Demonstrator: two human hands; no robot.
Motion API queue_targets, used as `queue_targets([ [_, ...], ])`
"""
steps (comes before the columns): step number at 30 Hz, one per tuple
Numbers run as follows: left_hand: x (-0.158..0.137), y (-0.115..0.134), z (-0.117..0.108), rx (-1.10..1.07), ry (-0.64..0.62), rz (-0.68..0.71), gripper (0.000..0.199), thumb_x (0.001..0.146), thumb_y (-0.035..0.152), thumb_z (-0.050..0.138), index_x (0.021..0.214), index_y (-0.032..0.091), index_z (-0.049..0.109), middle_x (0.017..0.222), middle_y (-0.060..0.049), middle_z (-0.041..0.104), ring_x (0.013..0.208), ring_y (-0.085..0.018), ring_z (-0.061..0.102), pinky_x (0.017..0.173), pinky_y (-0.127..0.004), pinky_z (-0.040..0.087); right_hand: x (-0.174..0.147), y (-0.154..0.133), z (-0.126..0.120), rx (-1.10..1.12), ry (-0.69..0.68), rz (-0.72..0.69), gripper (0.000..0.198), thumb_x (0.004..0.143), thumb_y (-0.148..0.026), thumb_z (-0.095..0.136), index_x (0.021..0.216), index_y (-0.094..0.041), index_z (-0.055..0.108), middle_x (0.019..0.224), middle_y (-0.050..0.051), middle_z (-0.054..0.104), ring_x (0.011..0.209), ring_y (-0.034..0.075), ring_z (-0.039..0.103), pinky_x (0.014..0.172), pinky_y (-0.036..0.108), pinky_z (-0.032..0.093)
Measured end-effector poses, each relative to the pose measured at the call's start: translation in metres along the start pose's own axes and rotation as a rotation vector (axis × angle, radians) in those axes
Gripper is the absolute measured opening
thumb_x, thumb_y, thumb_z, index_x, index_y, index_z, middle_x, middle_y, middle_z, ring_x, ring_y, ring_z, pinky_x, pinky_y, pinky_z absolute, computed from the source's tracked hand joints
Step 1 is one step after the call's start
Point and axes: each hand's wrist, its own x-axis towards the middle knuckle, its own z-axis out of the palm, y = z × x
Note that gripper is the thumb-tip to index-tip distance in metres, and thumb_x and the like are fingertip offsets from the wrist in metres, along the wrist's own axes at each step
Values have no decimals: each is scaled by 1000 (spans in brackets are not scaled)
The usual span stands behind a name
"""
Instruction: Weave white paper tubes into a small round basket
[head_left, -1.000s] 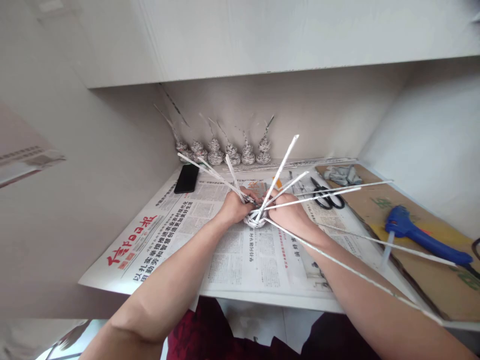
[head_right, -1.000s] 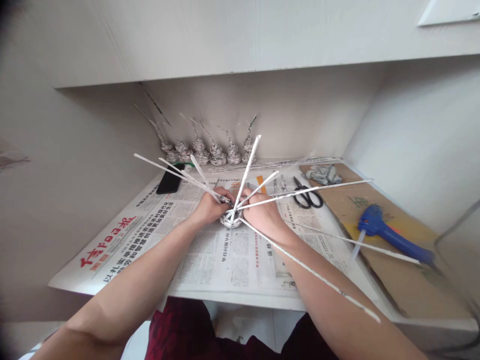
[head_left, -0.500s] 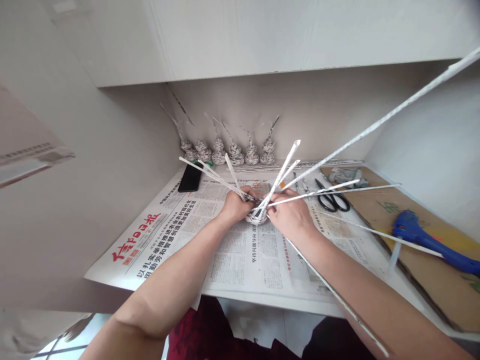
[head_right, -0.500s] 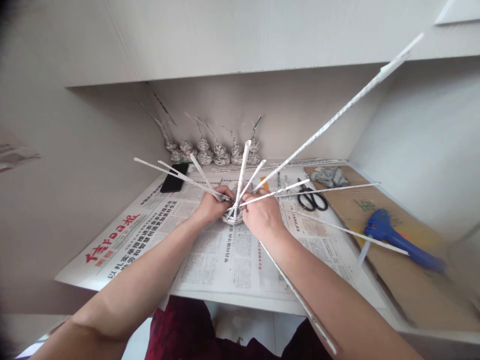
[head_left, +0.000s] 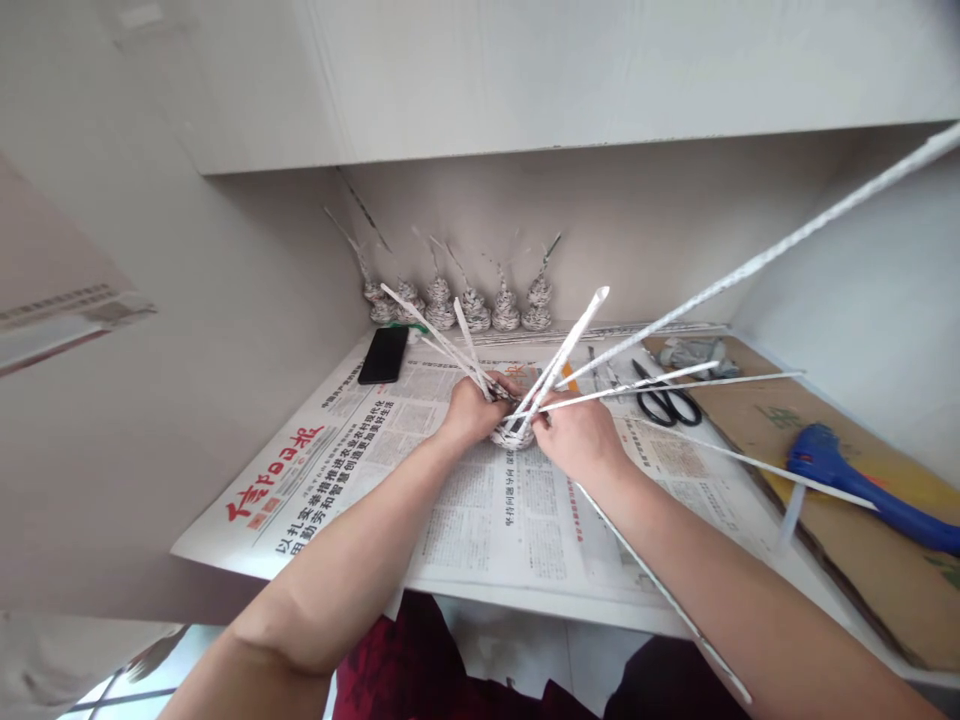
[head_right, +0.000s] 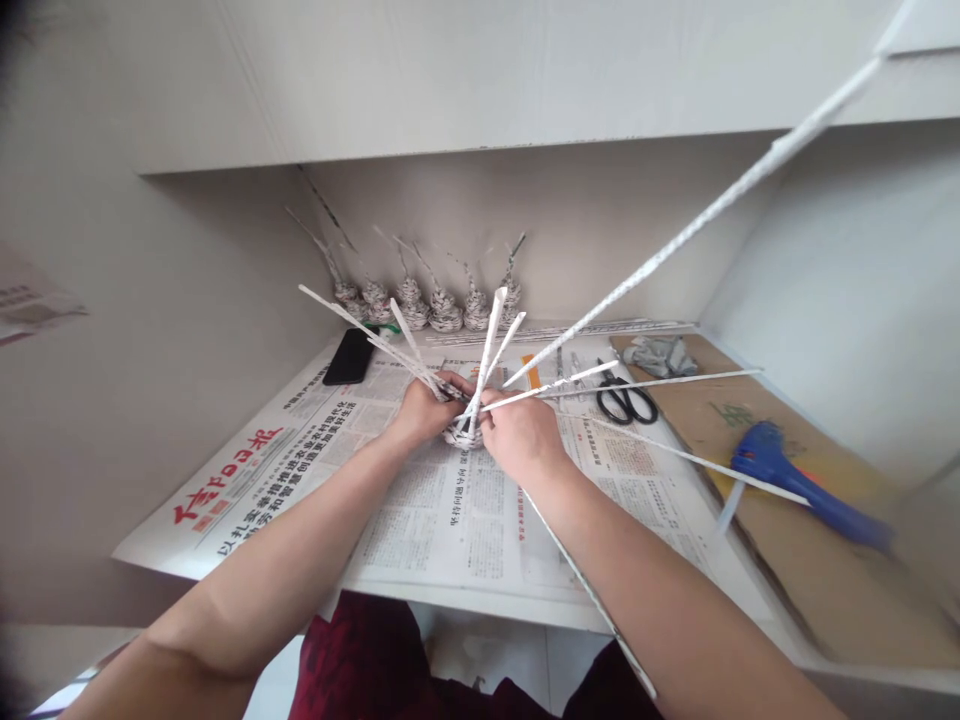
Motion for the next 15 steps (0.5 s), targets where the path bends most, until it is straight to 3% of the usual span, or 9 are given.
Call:
queue_targets([
  [5, -2, -1, 3, 67, 2, 60, 28, 60, 6, 62, 86, 15, 69, 82, -3, 71, 74, -15, 64, 72, -25, 50, 1, 3, 9, 290, 56, -15, 20, 81, -28, 60, 98, -26, 70, 95, 3, 72, 87, 21, 65, 76, 30, 47],
  [8, -2, -4, 3, 106, 13, 108, 37, 61, 9, 66, 97, 17, 67, 87, -3, 71, 76, -15, 64, 72, -25, 50, 5, 4, 13, 510, 91, -12, 16, 80, -30, 63, 91, -24, 72, 91, 3, 72, 85, 19, 65, 78, 29, 47],
  [11, -2, -7, 3, 110, 3, 149, 42, 61, 12, 67, 103, 17, 66, 88, -4, 71, 76, -15, 64, 72, -25, 49, 8, 3, 15, 663, 62, 25, 19, 76, -35, 67, 86, -20, 72, 88, 4, 69, 80, 18, 63, 74, 29, 47],
  [15, -3, -8, 4, 50, -19, 175, 37, 63, 11, 65, 99, 16, 67, 88, -4, 71, 77, -15, 64, 72, -24, 49, 9, 1, 19, 816, 3, 88, 29, 67, -41, 74, 84, -19, 66, 75, 0, 63, 61, 13, 54, 58, 25, 43],
])
